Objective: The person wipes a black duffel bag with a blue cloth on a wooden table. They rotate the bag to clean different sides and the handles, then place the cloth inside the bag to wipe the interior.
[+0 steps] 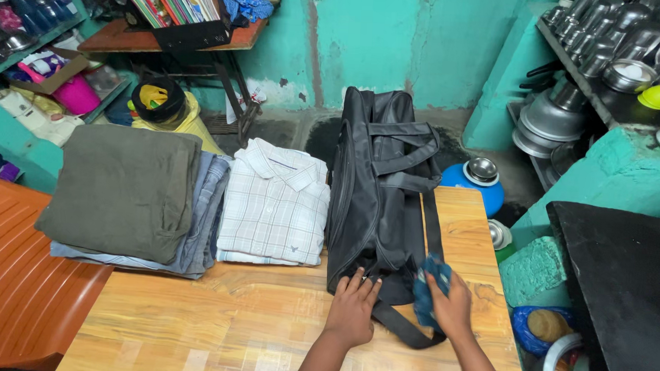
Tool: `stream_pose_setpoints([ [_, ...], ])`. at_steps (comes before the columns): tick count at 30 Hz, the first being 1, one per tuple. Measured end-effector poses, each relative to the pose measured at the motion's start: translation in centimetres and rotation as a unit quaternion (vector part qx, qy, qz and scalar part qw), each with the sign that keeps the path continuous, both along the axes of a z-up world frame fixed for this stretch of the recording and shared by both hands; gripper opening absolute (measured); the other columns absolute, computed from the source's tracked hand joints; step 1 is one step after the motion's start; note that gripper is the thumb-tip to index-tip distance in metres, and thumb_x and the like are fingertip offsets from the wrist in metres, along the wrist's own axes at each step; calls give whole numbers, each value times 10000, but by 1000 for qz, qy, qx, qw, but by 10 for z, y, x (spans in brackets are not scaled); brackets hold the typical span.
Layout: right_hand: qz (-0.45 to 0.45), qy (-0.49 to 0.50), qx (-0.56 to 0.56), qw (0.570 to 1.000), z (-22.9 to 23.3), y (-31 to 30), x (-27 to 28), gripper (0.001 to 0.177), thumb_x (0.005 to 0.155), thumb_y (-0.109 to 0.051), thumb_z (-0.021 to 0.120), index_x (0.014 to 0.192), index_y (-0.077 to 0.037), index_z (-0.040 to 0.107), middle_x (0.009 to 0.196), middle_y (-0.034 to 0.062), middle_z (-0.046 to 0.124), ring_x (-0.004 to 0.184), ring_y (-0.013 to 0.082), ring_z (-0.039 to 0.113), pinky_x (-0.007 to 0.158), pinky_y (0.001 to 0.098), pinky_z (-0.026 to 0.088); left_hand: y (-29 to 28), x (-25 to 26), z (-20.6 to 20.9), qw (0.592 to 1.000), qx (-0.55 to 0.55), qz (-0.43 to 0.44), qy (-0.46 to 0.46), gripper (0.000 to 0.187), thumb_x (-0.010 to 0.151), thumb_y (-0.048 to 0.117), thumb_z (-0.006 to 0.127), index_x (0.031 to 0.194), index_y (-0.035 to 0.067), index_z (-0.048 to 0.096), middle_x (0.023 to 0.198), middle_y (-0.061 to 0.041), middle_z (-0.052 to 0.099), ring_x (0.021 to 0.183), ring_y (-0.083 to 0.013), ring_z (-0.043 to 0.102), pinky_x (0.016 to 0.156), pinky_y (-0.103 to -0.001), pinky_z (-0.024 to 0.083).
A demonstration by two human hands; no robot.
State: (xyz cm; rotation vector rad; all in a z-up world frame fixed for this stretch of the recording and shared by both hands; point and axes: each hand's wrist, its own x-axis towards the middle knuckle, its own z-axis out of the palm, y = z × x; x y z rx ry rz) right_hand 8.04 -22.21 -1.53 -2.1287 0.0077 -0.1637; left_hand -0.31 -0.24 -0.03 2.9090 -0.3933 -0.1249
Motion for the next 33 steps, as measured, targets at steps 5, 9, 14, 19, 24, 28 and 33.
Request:
stream_pose_setpoints([
  [5, 108, -219, -100, 965, 74, 77, -6, 786, 761, -397, 794, 1366, 43, 553, 1301, 266, 577, 1183, 423, 518, 974, 469, 439, 0, -2, 2, 1000, 17, 4, 26, 835, 760, 190, 678, 1521, -15, 401, 1581, -198, 345, 1538, -381, 136, 1215, -496, 90],
  [9, 109, -166, -237, 951, 74, 97, -5, 698, 727, -399, 798, 1270, 0, 620, 1277, 197, 625, 1151, 392, 549, 900, 469, 502, 2, -5, -3, 1000, 11, -7, 16, 748, 757, 172, 673, 1457, -20, 491, 1611, -207, 319, 1545, -383, 128, 1218, -487, 91],
  [14, 80, -101, -320, 939, 37, 71, 8, 417, 860, -373, 736, 1090, -27, 693, 1100, 149, 714, 1044, 347, 656, 862, 453, 552, 5, -12, -19, 994, -69, -46, -69, 541, 743, 137, 691, 1265, 1, 644, 1554, -230, 460, 1512, -415, 285, 1204, -515, 232],
  [19, 25, -144, -216, 965, 33, 45, 2, 418, 827, -357, 769, 1011, 14, 713, 945, 202, 714, 938, 385, 671, 823, 469, 539, 18, -21, 5, 915, -263, 145, -271, 356, 885, 169, 706, 1215, 53, 639, 1266, -136, 642, 1247, -340, 568, 1070, -493, 437],
  [24, 24, -170, -150, 974, 37, 43, -15, 347, 827, -347, 776, 918, -16, 727, 905, 170, 727, 903, 380, 679, 791, 463, 525, 37, 6, 67, 862, -317, 151, -366, 662, 799, 271, 804, 1318, -55, 552, 1299, -259, 597, 1170, -456, 560, 959, -522, 465],
  [28, -14, -133, -101, 986, 20, 2, -21, 392, 829, -363, 813, 877, 17, 732, 821, 170, 717, 773, 312, 684, 726, 410, 517, 41, 24, 73, 850, -370, 185, -326, 418, 894, 264, 750, 1197, -12, 665, 1086, -237, 700, 973, -415, 653, 809, -483, 527],
  [33, -120, -68, 115, 984, 8, -57, -22, 335, 845, -313, 814, 961, -6, 750, 761, 22, 718, 685, 90, 590, 661, 284, 486, 46, 27, 52, 827, -459, 264, -191, 424, 915, 266, 774, 766, -69, 561, 619, -210, 527, 555, -314, 465, 546, -440, 412],
])
